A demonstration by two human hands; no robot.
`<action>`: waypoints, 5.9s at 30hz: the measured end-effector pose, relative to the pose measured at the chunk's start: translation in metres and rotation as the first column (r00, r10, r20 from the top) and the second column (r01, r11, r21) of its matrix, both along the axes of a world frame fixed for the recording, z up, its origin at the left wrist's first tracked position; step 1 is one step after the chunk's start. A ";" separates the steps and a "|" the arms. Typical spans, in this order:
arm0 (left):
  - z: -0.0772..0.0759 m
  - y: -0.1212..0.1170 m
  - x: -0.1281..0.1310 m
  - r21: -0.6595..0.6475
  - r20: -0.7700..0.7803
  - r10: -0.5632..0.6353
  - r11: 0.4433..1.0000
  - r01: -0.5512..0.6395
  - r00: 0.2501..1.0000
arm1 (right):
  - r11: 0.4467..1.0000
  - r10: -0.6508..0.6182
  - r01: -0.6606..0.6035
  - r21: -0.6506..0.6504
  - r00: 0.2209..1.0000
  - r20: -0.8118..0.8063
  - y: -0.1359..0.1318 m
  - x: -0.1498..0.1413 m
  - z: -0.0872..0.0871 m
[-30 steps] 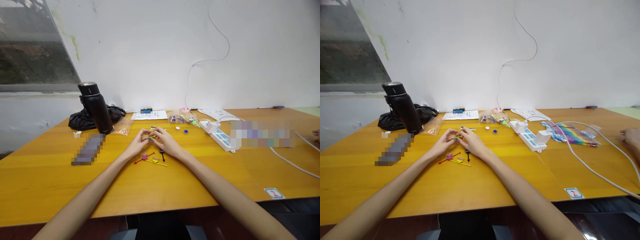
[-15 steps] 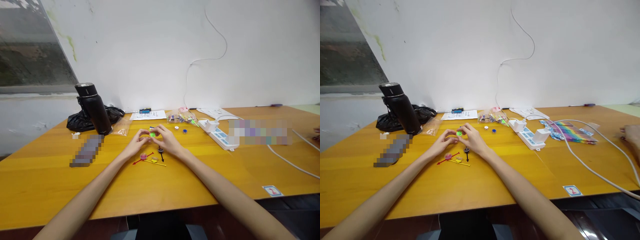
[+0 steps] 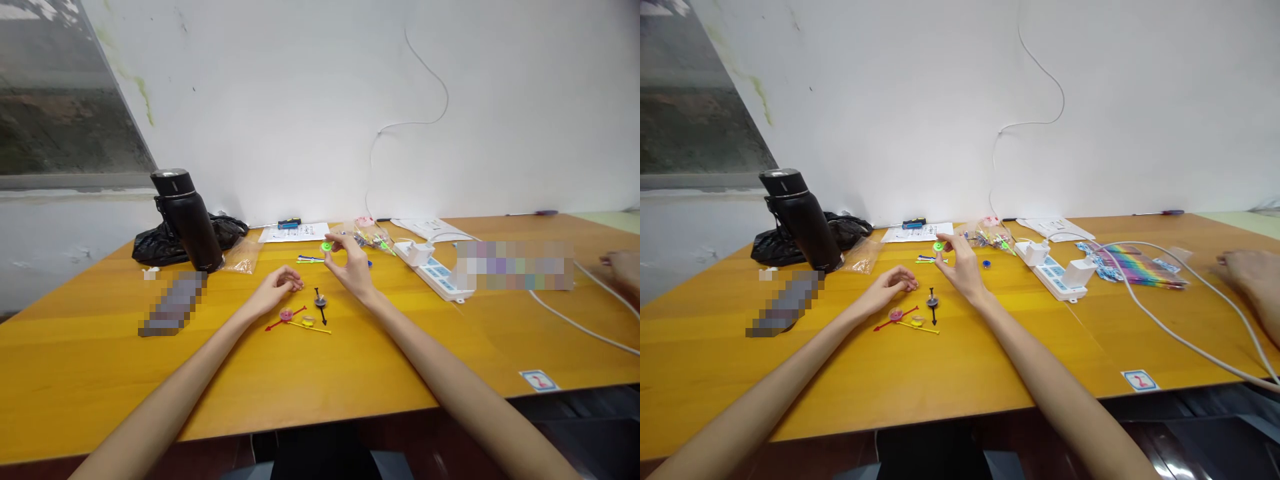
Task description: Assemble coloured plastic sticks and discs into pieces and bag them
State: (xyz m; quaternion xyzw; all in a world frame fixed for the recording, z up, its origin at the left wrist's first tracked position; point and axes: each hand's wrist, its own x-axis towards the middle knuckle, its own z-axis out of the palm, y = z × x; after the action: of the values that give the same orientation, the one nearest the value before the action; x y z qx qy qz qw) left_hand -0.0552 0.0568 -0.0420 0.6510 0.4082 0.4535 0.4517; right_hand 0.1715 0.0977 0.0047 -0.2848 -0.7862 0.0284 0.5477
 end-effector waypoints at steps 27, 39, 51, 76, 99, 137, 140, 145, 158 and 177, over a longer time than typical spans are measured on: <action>-0.002 0.002 0.000 -0.012 0.013 -0.011 1.000 0.011 1.000 | 0.937 -0.123 0.233 -0.260 0.918 0.376 0.034 0.088 -0.034; 0.015 -0.016 0.005 0.060 -0.169 -0.080 0.994 0.092 0.982 | 0.942 -0.167 0.271 -0.200 0.891 0.422 0.029 0.076 -0.034; 0.027 -0.035 0.023 0.083 -0.334 -0.223 0.961 0.265 0.916 | 0.969 0.100 -0.014 -0.245 0.934 0.344 -0.001 0.042 -0.023; 0.014 -0.012 0.016 -0.058 0.207 -0.014 0.998 0.026 0.978 | 0.560 0.545 -0.519 -0.646 0.818 -0.185 -0.028 0.007 -0.021; 0.022 -0.022 0.026 -0.011 0.138 -0.196 0.980 0.199 0.971 | -0.132 0.327 -0.783 -0.608 0.545 -0.772 -0.043 -0.002 -0.017; 0.028 -0.014 0.015 -0.180 0.304 0.035 0.984 0.022 0.952 | 0.493 0.283 -0.496 -0.715 0.868 -0.407 -0.011 0.011 -0.018; 0.027 -0.014 0.017 -0.245 0.284 0.050 0.969 0.022 0.958 | 0.684 0.258 -0.331 -0.650 0.943 -0.209 -0.017 0.011 -0.017; 0.026 -0.020 0.020 0.034 -0.007 0.009 0.999 -0.009 1.000 | 0.769 0.350 -0.320 -0.553 0.935 -0.054 -0.034 0.006 -0.014; 0.026 -0.014 0.011 0.200 -0.051 0.222 0.958 -0.208 0.974 | 0.821 0.209 -0.190 -0.539 0.978 -0.025 -0.028 0.011 -0.015; 0.009 0.003 0.003 -0.123 0.086 0.295 0.951 -0.283 0.952 | 0.459 0.049 -0.467 -0.756 0.863 -0.503 0.002 0.019 -0.019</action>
State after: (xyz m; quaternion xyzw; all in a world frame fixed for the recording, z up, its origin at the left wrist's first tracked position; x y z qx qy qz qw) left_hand -0.0523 0.0602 -0.0327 0.5342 0.4994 0.5248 0.4357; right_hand 0.1909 0.0994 -0.0146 -0.3791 -0.5656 0.5589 0.4732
